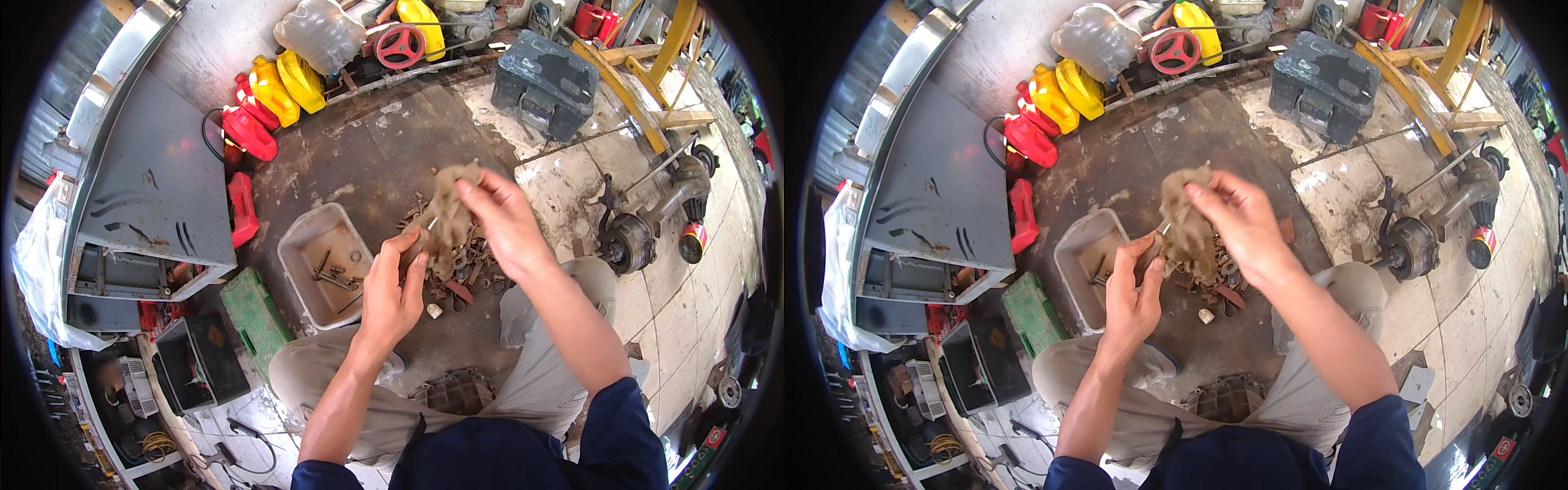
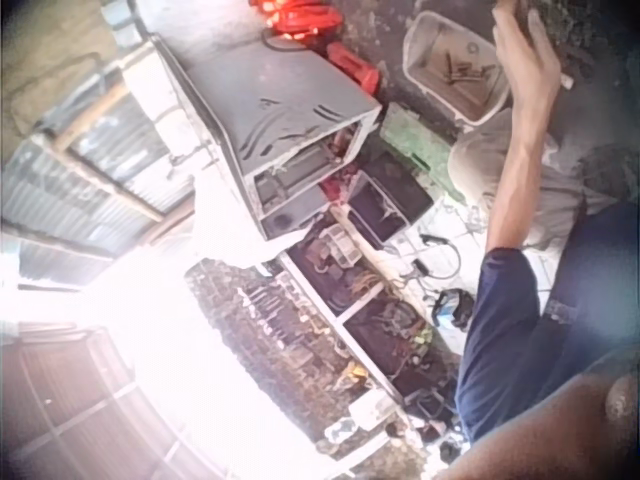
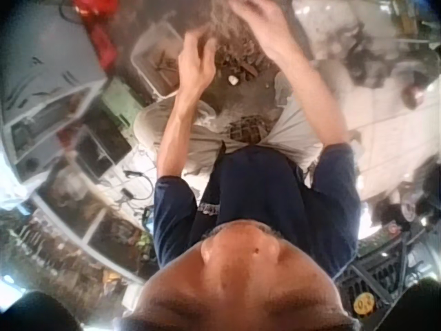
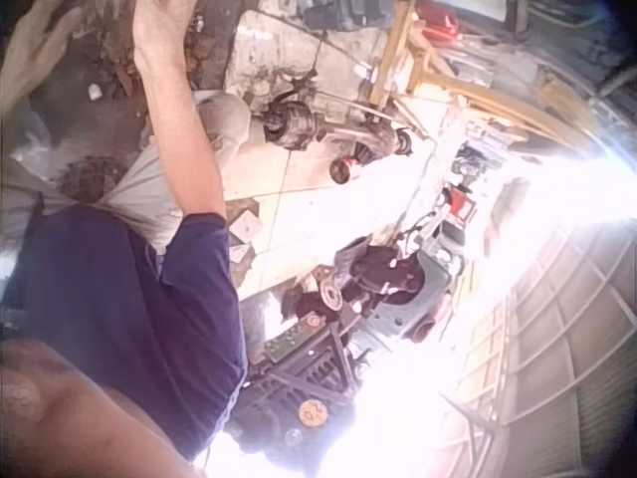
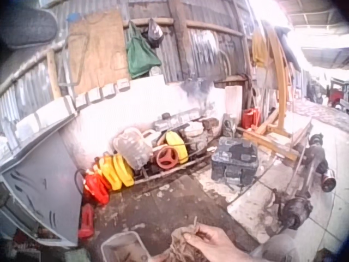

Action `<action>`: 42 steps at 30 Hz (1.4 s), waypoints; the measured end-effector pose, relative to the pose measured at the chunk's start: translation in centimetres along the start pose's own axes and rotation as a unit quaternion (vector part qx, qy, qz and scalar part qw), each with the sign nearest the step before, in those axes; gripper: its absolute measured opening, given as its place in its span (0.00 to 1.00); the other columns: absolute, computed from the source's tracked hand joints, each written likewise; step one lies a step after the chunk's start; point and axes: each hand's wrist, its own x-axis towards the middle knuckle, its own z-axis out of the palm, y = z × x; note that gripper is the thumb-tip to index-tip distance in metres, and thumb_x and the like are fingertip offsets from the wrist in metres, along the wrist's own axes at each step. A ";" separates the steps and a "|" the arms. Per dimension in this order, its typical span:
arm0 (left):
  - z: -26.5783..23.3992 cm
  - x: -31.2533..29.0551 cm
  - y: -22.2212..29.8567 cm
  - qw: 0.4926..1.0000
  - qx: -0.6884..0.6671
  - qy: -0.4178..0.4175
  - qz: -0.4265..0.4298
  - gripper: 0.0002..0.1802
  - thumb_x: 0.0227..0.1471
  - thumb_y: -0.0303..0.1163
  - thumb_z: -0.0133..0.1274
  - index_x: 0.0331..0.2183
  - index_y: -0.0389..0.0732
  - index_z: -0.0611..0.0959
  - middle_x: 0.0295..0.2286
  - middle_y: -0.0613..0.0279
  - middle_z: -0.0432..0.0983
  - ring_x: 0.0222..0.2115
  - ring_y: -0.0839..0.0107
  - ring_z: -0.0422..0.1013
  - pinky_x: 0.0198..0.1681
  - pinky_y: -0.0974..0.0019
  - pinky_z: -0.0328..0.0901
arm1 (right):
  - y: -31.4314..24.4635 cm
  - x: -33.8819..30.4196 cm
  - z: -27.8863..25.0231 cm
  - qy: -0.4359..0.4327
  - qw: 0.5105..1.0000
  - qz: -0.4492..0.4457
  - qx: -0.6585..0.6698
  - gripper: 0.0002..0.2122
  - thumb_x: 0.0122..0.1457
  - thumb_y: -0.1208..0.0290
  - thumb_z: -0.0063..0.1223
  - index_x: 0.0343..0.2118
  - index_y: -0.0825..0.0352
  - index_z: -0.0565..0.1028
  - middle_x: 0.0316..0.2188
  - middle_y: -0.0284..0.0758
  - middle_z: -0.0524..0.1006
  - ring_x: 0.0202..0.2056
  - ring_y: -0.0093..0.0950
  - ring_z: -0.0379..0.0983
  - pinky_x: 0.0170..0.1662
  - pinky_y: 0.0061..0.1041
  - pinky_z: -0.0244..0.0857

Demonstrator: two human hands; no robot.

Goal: The person sits on the floor and cleans a pile of rusty screws and bolts using a rag. They pick up individual pieces, wipe them, and place them back into the pile or a nearby container.

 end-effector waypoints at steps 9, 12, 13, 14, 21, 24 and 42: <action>-0.1 0.3 0.7 0.953 -0.257 -0.061 -0.151 0.14 0.62 0.29 0.42 0.47 0.33 0.67 0.21 0.69 0.62 0.21 0.82 0.57 0.23 0.76 0.55 | 1.3 -0.5 1.5 -0.030 0.999 0.028 -0.029 0.06 0.59 0.75 0.54 0.37 0.69 0.76 0.33 0.28 0.77 0.35 0.14 0.71 0.41 0.16 0.66; -0.9 0.2 1.0 0.965 -0.196 -0.079 -0.152 0.13 0.62 0.29 0.42 0.47 0.33 0.67 0.22 0.69 0.63 0.20 0.83 0.57 0.23 0.77 0.55 | -0.4 0.1 0.3 -0.026 0.999 -0.012 0.021 0.05 0.61 0.72 0.52 0.34 0.69 0.76 0.31 0.26 0.77 0.35 0.13 0.70 0.40 0.15 0.65; -0.8 0.2 1.0 0.969 -0.184 -0.078 -0.146 0.13 0.62 0.29 0.42 0.47 0.33 0.67 0.22 0.69 0.64 0.20 0.83 0.57 0.23 0.77 0.55 | -0.6 0.7 -0.1 0.021 1.000 -0.023 -0.003 0.06 0.62 0.71 0.51 0.33 0.68 0.76 0.30 0.26 0.76 0.33 0.13 0.70 0.38 0.15 0.65; -0.7 0.2 1.1 0.972 -0.172 -0.077 -0.140 0.13 0.62 0.29 0.42 0.47 0.33 0.67 0.22 0.69 0.64 0.20 0.83 0.57 0.23 0.77 0.55 | -1.0 0.7 -0.2 0.015 1.000 -0.003 0.024 0.06 0.62 0.71 0.51 0.33 0.68 0.76 0.30 0.26 0.77 0.32 0.13 0.70 0.37 0.15 0.65; -0.4 0.2 0.4 0.990 -0.094 -0.046 -0.094 0.14 0.60 0.27 0.45 0.47 0.34 0.68 0.21 0.69 0.66 0.21 0.83 0.60 0.24 0.76 0.57 | 1.0 -0.8 1.2 -0.013 0.998 0.041 -0.037 0.05 0.60 0.71 0.53 0.32 0.67 0.76 0.30 0.25 0.77 0.33 0.13 0.70 0.37 0.16 0.64; -0.9 0.4 0.8 0.993 -0.061 -0.052 -0.087 0.14 0.58 0.26 0.48 0.46 0.33 0.70 0.34 0.52 0.72 0.32 0.65 0.70 0.34 0.67 0.65 | -0.5 0.0 0.0 0.003 1.000 -0.003 0.024 0.05 0.61 0.70 0.53 0.32 0.66 0.76 0.30 0.26 0.77 0.33 0.13 0.70 0.38 0.17 0.65; -1.2 0.9 0.2 0.991 0.121 -0.019 0.049 0.16 0.53 0.21 0.52 0.45 0.32 0.72 0.43 0.47 0.75 0.38 0.56 0.74 0.42 0.60 0.67 | 1.4 -0.5 1.6 0.038 0.999 0.002 -0.005 0.06 0.60 0.74 0.54 0.37 0.70 0.75 0.32 0.28 0.77 0.35 0.15 0.71 0.39 0.16 0.65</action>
